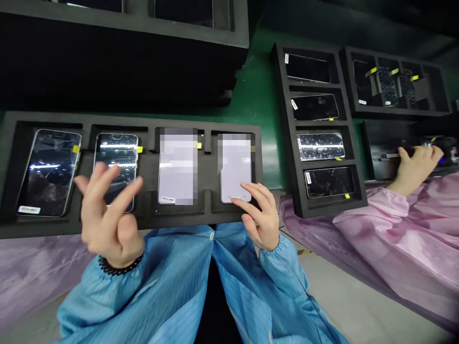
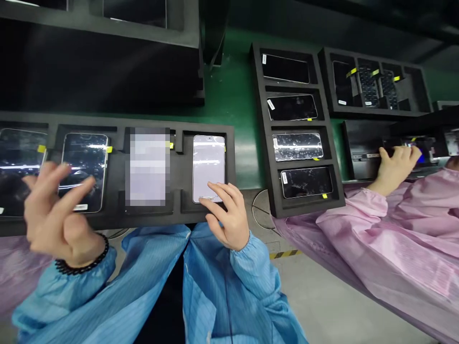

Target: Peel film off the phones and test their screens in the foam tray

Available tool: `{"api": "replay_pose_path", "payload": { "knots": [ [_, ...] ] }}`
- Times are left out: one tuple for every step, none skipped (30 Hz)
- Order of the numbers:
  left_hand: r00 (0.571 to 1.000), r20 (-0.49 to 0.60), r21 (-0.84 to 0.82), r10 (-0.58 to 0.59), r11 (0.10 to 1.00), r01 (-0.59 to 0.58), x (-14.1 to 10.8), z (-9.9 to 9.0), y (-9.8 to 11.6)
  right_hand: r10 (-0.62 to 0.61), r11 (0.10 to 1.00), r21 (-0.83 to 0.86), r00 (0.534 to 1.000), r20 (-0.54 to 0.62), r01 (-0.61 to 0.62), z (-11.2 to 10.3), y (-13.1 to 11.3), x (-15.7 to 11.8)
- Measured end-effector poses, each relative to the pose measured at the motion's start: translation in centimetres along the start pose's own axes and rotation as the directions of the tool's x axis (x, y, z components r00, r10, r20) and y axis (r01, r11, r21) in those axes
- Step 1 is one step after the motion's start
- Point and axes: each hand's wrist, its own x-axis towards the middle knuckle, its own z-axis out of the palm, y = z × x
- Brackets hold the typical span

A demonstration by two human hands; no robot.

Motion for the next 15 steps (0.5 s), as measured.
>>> {"api": "replay_pose_path", "payload": {
  "knots": [
    [0.993, 0.012, 0.059, 0.115, 0.991, -0.116, -1.1, -0.6, -0.7, -0.029, 0.998, -0.062, 0.999, 0.018, 0.030, 0.3, 0.1, -0.2],
    [0.980, 0.070, 0.103, 0.184, 0.976, -0.190, -2.3, -1.2, -1.4, -0.045, 0.993, -0.109, 0.998, 0.035, 0.049, 0.5, 0.3, -0.3],
    [0.971, 0.143, 0.129, 0.190, 0.969, -0.209, -3.4, -1.7, -2.2, -0.056, 0.988, -0.143, 0.997, 0.046, 0.062, 0.6, 0.4, -0.5],
    [0.968, 0.198, 0.151, 0.156, 0.971, -0.187, -4.3, -2.1, -2.8, -0.064, 0.984, -0.165, 0.997, 0.052, 0.072, 0.8, 0.6, -0.6],
    [0.964, 0.247, 0.166, 0.100, 0.976, -0.144, -5.2, -2.5, -3.4, -0.070, 0.981, -0.179, 0.996, 0.054, 0.079, 0.8, 0.7, -0.7],
    [0.960, 0.277, 0.173, 0.031, 0.982, -0.082, -5.8, -2.7, -3.8, -0.077, 0.979, -0.185, 0.996, 0.054, 0.085, 0.8, 0.8, -0.7],
    [0.951, 0.307, 0.175, -0.034, 0.984, -0.021, -6.2, -2.9, -4.0, -0.084, 0.978, -0.187, 0.995, 0.049, 0.092, 0.9, 0.8, -0.7],
    [0.935, 0.343, 0.177, -0.087, 0.984, 0.027, -6.4, -2.9, -4.1, -0.093, 0.977, -0.188, 0.995, 0.046, 0.100, 0.8, 0.9, -0.6],
    [0.915, 0.382, 0.185, -0.130, 0.981, 0.063, -6.4, -2.9, -4.1, -0.099, 0.975, -0.193, 0.994, 0.049, 0.107, 0.8, 0.9, -0.6],
    [0.891, 0.423, 0.195, -0.164, 0.977, 0.087, -6.2, -2.9, -4.0, -0.102, 0.972, -0.204, 0.993, 0.061, 0.113, 0.8, 0.9, -0.5],
    [0.867, 0.459, 0.201, -0.193, 0.973, 0.110, -6.0, -2.8, -3.8, -0.104, 0.968, -0.220, 0.991, 0.080, 0.119, 0.8, 0.9, -0.5],
    [0.850, 0.480, 0.204, -0.219, 0.970, 0.135, -5.7, -2.8, -3.6, -0.103, 0.964, -0.235, 0.990, 0.100, 0.124, 0.8, 0.9, -0.5],
    [0.839, 0.490, 0.199, -0.238, 0.967, 0.158, -5.5, -2.7, -3.4, -0.100, 0.962, -0.244, 0.989, 0.113, 0.125, 0.8, 0.9, -0.4],
    [0.840, 0.483, 0.188, -0.249, 0.966, 0.178, -5.3, -2.7, -3.2, -0.096, 0.963, -0.242, 0.989, 0.114, 0.121, 0.9, 0.9, -0.5],
    [0.844, 0.476, 0.171, -0.248, 0.967, 0.188, -5.2, -2.7, -3.0, -0.094, 0.967, -0.227, 0.991, 0.098, 0.114, 0.9, 0.9, -0.5]
  ]
}}
